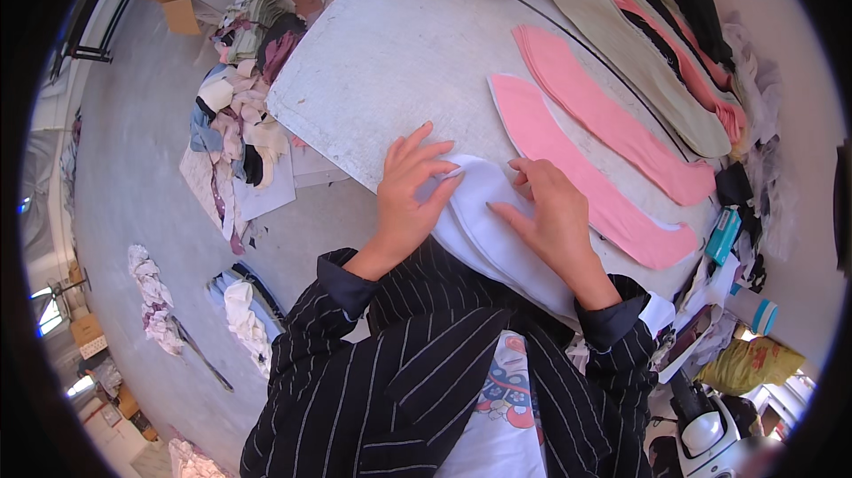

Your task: The person aligns pink fabric pieces on a white sheet, then uses shears to cut the white fabric along the pink templates. The person repeatedly positions the templates and trims the white fabric to match the shapes.

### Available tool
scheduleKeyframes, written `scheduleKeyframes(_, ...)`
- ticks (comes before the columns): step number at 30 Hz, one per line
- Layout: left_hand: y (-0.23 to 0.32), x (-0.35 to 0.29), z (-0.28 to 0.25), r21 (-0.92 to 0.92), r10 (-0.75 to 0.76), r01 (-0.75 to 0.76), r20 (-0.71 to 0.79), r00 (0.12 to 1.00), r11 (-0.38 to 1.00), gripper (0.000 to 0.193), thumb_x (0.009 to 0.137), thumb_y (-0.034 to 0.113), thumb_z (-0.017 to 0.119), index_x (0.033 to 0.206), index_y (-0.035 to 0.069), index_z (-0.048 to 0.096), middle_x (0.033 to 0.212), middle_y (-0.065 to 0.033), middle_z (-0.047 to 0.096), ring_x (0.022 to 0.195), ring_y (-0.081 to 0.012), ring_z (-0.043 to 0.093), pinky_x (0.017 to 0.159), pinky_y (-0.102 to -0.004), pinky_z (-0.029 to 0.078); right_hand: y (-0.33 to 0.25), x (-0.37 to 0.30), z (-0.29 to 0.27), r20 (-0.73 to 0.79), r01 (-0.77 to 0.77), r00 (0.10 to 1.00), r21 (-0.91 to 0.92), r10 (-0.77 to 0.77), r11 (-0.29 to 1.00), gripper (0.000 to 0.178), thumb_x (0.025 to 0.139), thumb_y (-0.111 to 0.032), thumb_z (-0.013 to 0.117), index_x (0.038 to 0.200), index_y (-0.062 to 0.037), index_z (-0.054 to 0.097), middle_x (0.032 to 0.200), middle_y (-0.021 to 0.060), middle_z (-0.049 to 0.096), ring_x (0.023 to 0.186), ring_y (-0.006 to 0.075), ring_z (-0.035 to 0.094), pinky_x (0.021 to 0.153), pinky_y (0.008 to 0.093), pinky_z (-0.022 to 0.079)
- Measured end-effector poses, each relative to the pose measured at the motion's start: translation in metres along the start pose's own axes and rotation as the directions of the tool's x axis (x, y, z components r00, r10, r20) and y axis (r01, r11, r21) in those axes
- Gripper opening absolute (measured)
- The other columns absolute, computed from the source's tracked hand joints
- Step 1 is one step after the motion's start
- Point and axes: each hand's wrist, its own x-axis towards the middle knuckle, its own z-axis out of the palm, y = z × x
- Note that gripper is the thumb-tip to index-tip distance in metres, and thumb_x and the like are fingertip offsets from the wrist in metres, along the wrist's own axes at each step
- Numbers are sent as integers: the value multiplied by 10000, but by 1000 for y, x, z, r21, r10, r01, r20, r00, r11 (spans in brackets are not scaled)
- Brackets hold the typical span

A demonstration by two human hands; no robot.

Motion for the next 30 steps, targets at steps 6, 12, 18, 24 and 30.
scheduleKeyframes(6, 2, -1, -1, -82, -14, 11, -33, 999, 997, 131, 805, 69, 738, 929, 62, 697, 1091, -84, 703, 1233, -315, 557, 1036, -462, 386, 0, 9, 5, -43, 74, 996, 41, -72, 996, 367, 748, -191, 760, 1051, -37, 623, 933, 108, 639, 888, 293, 623, 708, 392, 503)
scheduleKeyframes(12, 0, 0, -1, -129, -54, 50, -24, 998, 990, 127, 854, 87, 697, 974, 45, 699, 1089, -92, 703, 1217, -310, 566, 1010, -425, 417, -2, 21, 8, -8, 25, 1000, 166, -24, 986, 250, 770, -97, 723, 997, -28, 646, 894, 113, 652, 808, 256, 646, 708, 349, 519)
scheduleKeyframes(18, 1, -3, -6, -157, -207, 198, -46, 977, 968, 229, 898, 156, 663, 1099, 49, 685, 1208, -157, 645, 1232, -303, 547, 1007, -393, 419, -4, 28, 6, 88, -110, 992, 278, 88, 954, 191, 785, -83, 691, 963, -26, 654, 874, 110, 663, 793, 245, 662, 689, 342, 525)
scheduleKeyframes(24, 1, -10, -20, -11, -126, 126, -133, 983, 992, 288, 866, 157, 697, 1120, 25, 658, 1197, -158, 627, 1147, -296, 567, 982, -386, 425, -2, 22, 6, 30, -9, 1000, 90, 7, 996, 341, 788, -169, 721, 1089, -41, 627, 885, 93, 660, 806, 262, 650, 681, 375, 509)
scheduleKeyframes(30, 17, -45, -21, 88, -72, 92, -209, 975, 992, 285, 760, 52, 769, 1020, 43, 655, 1023, -110, 649, 921, -297, 585, 808, -375, 463, -8, 17, 1, 93, -56, 994, -72, 62, 996, 415, 766, -220, 754, 1114, -46, 608, 895, 93, 644, 827, 271, 635, 669, 400, 493)
